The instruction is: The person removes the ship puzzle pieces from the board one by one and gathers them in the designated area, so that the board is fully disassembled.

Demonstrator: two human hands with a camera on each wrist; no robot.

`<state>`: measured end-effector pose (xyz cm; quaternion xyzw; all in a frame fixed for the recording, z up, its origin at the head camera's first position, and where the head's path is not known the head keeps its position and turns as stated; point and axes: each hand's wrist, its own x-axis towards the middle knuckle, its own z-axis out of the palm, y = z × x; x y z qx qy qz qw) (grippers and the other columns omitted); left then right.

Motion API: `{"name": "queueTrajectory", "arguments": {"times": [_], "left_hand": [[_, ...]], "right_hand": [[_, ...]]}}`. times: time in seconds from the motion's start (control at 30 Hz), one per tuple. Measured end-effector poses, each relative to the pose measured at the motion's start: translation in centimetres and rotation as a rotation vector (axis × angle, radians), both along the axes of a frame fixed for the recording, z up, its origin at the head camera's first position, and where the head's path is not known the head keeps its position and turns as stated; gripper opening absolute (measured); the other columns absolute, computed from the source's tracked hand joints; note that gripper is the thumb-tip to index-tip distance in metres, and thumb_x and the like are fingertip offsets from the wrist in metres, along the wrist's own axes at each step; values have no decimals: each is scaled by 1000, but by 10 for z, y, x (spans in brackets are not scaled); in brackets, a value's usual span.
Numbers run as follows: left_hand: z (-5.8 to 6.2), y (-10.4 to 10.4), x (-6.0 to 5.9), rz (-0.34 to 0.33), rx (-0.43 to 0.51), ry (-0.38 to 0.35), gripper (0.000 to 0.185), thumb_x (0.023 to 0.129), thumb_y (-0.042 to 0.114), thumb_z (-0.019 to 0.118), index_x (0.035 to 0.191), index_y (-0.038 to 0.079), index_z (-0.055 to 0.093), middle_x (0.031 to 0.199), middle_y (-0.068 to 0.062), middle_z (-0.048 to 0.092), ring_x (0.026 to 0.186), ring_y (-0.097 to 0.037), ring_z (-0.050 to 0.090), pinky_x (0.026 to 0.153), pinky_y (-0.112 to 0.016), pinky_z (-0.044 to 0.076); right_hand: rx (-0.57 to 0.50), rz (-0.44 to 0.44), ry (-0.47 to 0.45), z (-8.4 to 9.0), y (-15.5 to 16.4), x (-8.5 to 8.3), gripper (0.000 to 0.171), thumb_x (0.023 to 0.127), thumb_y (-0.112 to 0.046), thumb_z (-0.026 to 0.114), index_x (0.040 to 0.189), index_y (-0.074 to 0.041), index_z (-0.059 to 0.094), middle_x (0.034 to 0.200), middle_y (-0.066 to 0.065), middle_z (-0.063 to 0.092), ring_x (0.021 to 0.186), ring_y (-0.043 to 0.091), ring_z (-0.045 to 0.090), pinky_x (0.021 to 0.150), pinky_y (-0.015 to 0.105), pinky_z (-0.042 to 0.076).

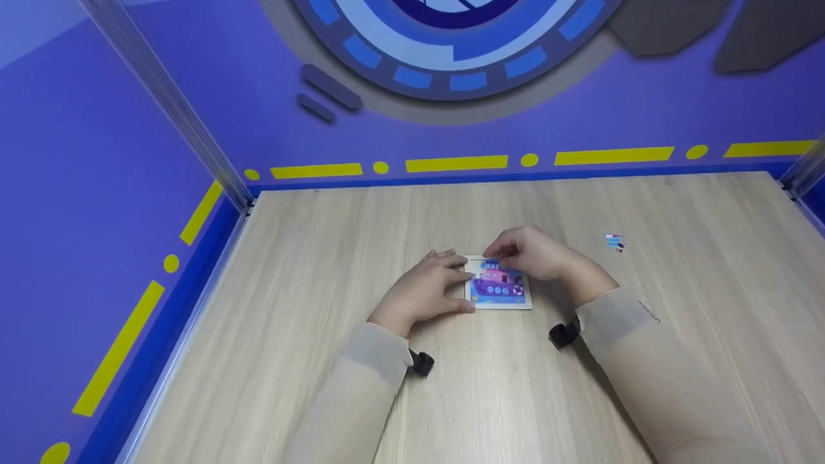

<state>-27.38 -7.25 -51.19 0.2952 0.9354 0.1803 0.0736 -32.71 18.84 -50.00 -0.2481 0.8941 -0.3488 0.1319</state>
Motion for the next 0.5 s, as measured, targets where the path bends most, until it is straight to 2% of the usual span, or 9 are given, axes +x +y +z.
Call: {"name": "queueTrajectory", "arguments": {"times": [0.23, 0.5], "left_hand": [[-1, -1, 1, 1, 0, -3, 68, 86, 60, 77, 142, 24, 66, 161, 4, 50, 160, -18, 31, 136, -38, 13], [1, 0, 0, 4, -4, 0, 67, 87, 61, 76, 142, 25, 66, 161, 4, 50, 159, -19, 31, 136, -40, 14]], "right_hand": [[68, 68, 44, -1, -1, 2, 34, 94, 4, 66, 118, -17, 80, 113, 3, 74, 104, 23, 66, 98, 47, 58], [165, 147, 99, 2, -5, 3, 40, 95, 3, 62, 125, -19, 78, 119, 6, 66, 111, 25, 62, 105, 48, 55]]}}
